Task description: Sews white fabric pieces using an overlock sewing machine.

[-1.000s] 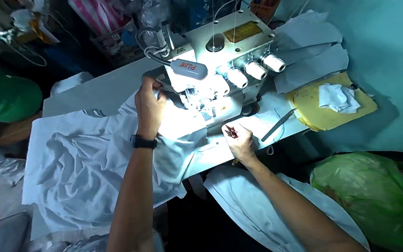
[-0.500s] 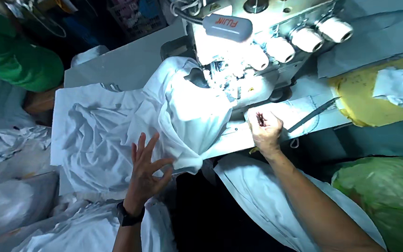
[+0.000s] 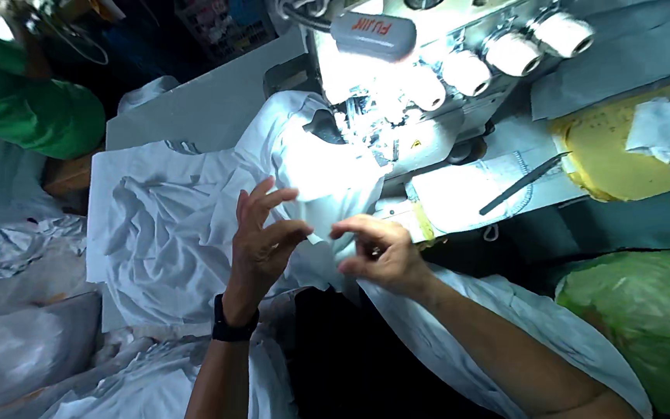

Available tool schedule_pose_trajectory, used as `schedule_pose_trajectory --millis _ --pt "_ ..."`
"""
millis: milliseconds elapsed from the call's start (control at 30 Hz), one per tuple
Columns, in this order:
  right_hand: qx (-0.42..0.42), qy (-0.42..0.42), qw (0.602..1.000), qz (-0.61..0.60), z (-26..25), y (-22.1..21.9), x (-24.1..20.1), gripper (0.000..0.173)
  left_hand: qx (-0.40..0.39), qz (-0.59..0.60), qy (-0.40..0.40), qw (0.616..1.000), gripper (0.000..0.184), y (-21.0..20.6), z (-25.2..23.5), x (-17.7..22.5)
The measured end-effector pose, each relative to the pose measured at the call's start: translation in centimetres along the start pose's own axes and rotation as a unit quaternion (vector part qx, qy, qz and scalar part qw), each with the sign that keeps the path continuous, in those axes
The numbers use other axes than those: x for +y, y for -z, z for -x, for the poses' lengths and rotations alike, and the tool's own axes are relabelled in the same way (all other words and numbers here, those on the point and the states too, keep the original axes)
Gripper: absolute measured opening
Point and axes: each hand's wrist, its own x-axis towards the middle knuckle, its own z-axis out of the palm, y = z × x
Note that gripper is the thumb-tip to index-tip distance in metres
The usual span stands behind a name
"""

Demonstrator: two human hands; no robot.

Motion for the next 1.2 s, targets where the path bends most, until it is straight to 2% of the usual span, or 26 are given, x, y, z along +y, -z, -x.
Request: schedule_pose_trajectory --millis 33,100,167,233,367,433,533,600,767,833,900,967,1033,1133,1200 --pt "-0.02 -0.003 1.0 -0.014 -0.2 -0.4 -0.6 0.039 0.019 0.034 -0.007 0.999 0.012 -0.2 -1.3 0.7" --pt "-0.051 0.005 0.999 -0.013 -0.5 0.2 -1.4 0.024 0.035 0.085 -0.019 0.996 0.008 -0.6 -3.8 1.7" --pt "-0.06 -0.005 0.998 0.003 -0.6 2.2 -1.6 0.02 0.037 0.097 -0.022 0.994 0.01 -1.0 -6.1 2.2" --pt "-0.023 -0.009 0.999 0.041 -0.6 4.3 -1.0 0.018 0.021 0.063 -0.002 0.998 0.011 -1.7 -7.7 2.3" --pt "0.054 0.081 0.977 0.188 -2.0 6.5 3.1 0.023 -0.034 0.039 0.046 0.998 0.003 -3.1 -8.7 0.4" --pt "0.012 0.069 0.973 0.219 -2.0 6.8 4.7 0.024 -0.059 0.061 0.064 0.994 0.002 -3.2 -8.7 -0.5" --pt "-0.087 0.041 0.984 0.147 0.0 6.2 5.2 0.032 -0.084 0.065 0.072 0.992 0.002 -2.9 -8.9 -0.6" --pt "-0.112 0.034 0.988 0.105 2.0 5.6 4.4 0.032 -0.093 0.05 0.065 0.992 0.003 -2.8 -8.8 -0.4" --pt "-0.043 0.042 0.986 0.152 6.6 4.4 5.4 0.027 -0.103 0.016 0.074 0.992 0.005 -2.7 -8.6 0.2" --pt "-0.003 0.041 0.988 0.151 7.7 3.9 5.6 0.026 -0.101 0.016 0.102 0.99 0.002 -2.7 -8.9 0.4" --pt "0.035 0.03 0.992 0.12 8.2 3.6 5.3 0.025 -0.082 0.025 0.145 0.986 0.008 -3.1 -9.0 0.8" --pt "0.08 -0.014 0.995 0.061 8.3 3.3 4.6 0.027 -0.05 0.004 0.141 0.989 0.008 -3.7 -8.8 1.2" --pt "0.12 -0.097 0.988 -0.005 8.0 3.2 3.4 0.024 -0.03 -0.093 0.077 0.992 0.008 -4.5 -7.8 2.1" --pt "0.156 -0.247 0.952 -0.095 7.3 3.4 1.7 0.016 -0.016 -0.294 0.014 0.956 0.023 -7.0 -5.1 4.5" --pt "0.132 -0.309 0.935 -0.112 6.5 4.0 1.1 0.021 0.007 -0.347 0.017 0.938 0.03 -8.6 -3.8 4.6"
